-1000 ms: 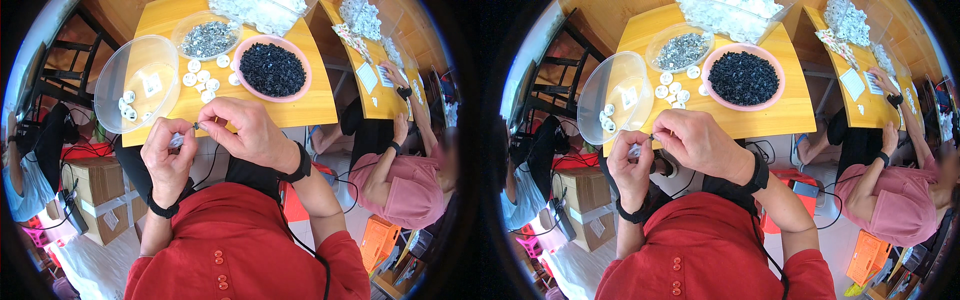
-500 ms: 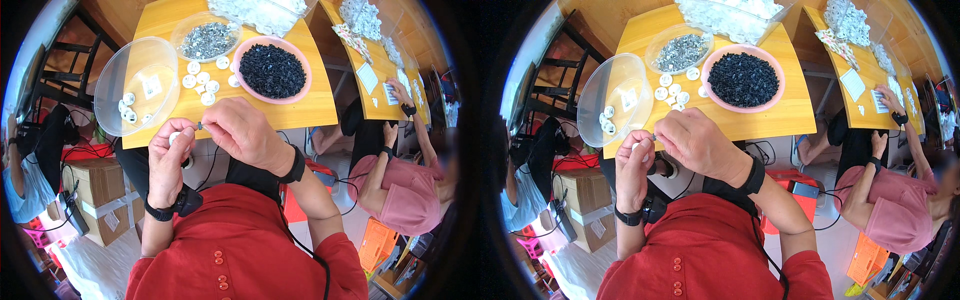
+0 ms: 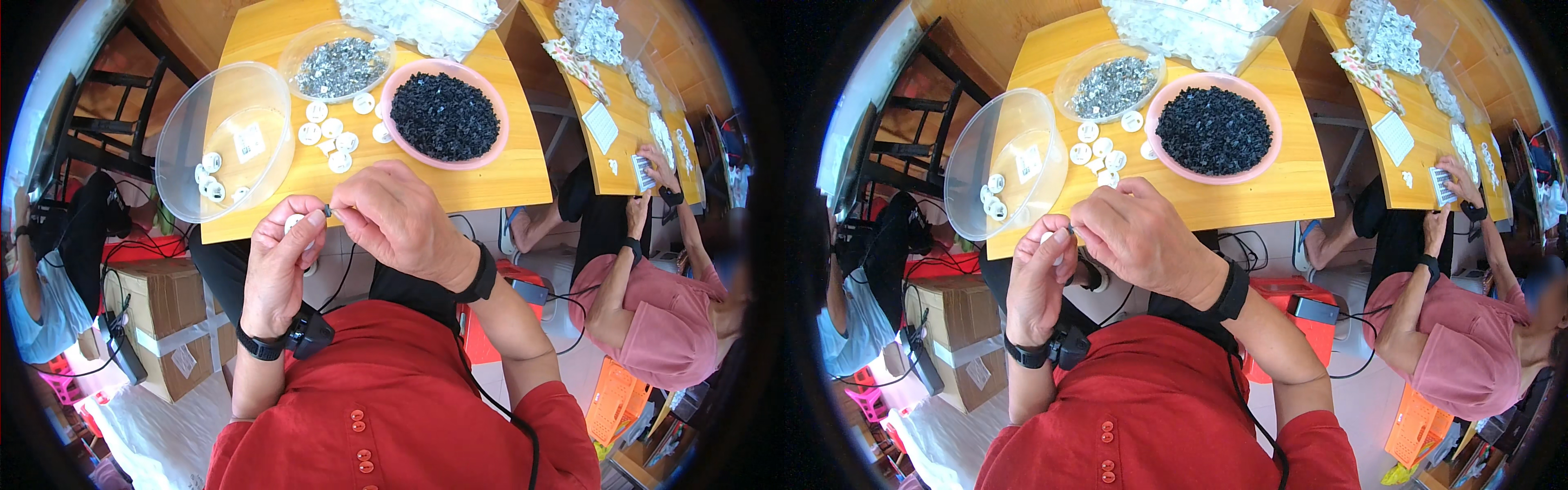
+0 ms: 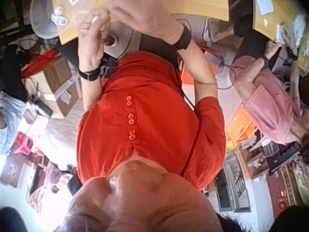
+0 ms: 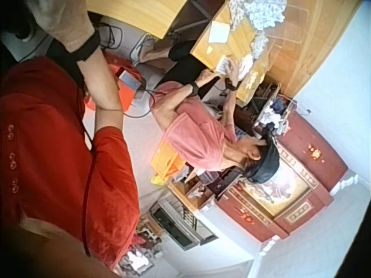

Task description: Assembling small electronic or plastic components into circular white housings at a production workstation.

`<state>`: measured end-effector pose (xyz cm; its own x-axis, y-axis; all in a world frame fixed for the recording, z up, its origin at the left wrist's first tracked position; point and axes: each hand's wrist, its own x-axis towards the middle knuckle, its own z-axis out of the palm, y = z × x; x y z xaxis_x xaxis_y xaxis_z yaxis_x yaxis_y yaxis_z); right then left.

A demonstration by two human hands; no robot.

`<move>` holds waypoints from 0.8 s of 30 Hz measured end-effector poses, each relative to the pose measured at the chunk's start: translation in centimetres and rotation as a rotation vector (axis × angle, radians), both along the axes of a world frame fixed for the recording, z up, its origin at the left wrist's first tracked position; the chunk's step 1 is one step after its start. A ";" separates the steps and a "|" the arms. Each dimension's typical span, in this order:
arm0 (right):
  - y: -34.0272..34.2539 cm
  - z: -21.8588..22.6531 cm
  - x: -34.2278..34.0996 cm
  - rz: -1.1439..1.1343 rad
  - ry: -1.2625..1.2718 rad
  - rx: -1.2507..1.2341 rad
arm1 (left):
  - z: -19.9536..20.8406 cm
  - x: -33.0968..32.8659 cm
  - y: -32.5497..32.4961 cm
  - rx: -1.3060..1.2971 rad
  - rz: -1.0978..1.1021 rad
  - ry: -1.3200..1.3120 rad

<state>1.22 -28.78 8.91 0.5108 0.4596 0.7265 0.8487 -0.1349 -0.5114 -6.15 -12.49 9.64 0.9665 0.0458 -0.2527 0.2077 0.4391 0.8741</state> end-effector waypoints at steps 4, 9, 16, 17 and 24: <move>-0.3 -0.3 -0.3 -0.049 -0.040 -0.024 | 0.1 0.0 -0.1 -0.018 0.001 0.028; -0.3 -0.3 -0.8 -0.177 -0.197 -0.077 | 0.0 -0.1 0.0 -0.071 0.007 0.069; -0.3 -0.2 -1.3 -0.251 -0.269 -0.176 | 0.0 -0.2 -0.8 0.205 0.121 0.041; -0.3 -0.3 -1.3 -0.239 -0.241 -0.184 | 0.1 -0.2 -1.1 0.229 0.139 0.047; -1.0 0.3 -0.4 -0.069 0.205 -0.049 | -0.2 0.0 -0.2 0.161 -0.008 0.029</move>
<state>0.85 -29.79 9.25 0.6772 0.4508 0.5815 0.7154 -0.2184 -0.6638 -6.14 -12.68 9.44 0.9595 0.0806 -0.2701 0.2364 0.2916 0.9269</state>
